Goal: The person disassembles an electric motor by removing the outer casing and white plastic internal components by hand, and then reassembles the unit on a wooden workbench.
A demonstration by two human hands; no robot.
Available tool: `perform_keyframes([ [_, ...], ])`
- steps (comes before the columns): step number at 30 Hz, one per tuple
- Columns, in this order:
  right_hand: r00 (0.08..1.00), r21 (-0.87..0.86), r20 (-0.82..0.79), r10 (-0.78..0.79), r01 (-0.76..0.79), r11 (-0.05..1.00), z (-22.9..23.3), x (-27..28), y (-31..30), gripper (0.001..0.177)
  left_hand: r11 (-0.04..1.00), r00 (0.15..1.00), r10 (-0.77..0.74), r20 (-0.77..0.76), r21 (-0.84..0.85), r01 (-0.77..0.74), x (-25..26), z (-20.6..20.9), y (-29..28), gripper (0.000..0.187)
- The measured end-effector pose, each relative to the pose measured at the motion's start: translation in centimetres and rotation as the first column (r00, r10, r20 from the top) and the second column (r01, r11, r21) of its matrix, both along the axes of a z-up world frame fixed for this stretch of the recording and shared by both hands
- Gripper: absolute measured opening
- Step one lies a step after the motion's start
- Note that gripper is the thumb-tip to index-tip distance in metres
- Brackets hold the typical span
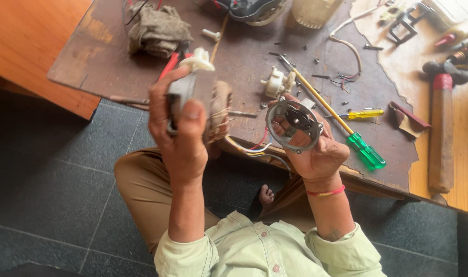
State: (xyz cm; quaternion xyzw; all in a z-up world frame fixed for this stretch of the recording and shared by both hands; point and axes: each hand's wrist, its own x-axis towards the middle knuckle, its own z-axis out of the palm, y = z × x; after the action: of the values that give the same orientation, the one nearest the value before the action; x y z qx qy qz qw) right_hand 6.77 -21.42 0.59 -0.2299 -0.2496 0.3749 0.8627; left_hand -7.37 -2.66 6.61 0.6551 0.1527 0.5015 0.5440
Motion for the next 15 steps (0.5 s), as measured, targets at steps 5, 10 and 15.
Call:
perform_keyframes([
  [5,0.995,0.006,-0.100,-0.017,0.017,1.000,0.9,-0.5,2.5,0.089,0.979,0.990,-0.100,0.097,-0.167,0.115,0.4,0.7,-1.4,0.042],
  [10,0.992,0.016,-0.127,-0.025,0.027,1.000,1.7,0.0,3.4,0.083,0.991,0.993,-0.061,0.100,-0.115,0.073,0.4,1.4,-1.3,0.040],
  [15,0.970,-0.070,0.190,-0.152,0.168,0.983,1.3,-0.7,2.6,0.085,0.997,1.000,-0.011,-0.010,-0.079,0.010,0.8,1.2,-0.7,0.045],
])
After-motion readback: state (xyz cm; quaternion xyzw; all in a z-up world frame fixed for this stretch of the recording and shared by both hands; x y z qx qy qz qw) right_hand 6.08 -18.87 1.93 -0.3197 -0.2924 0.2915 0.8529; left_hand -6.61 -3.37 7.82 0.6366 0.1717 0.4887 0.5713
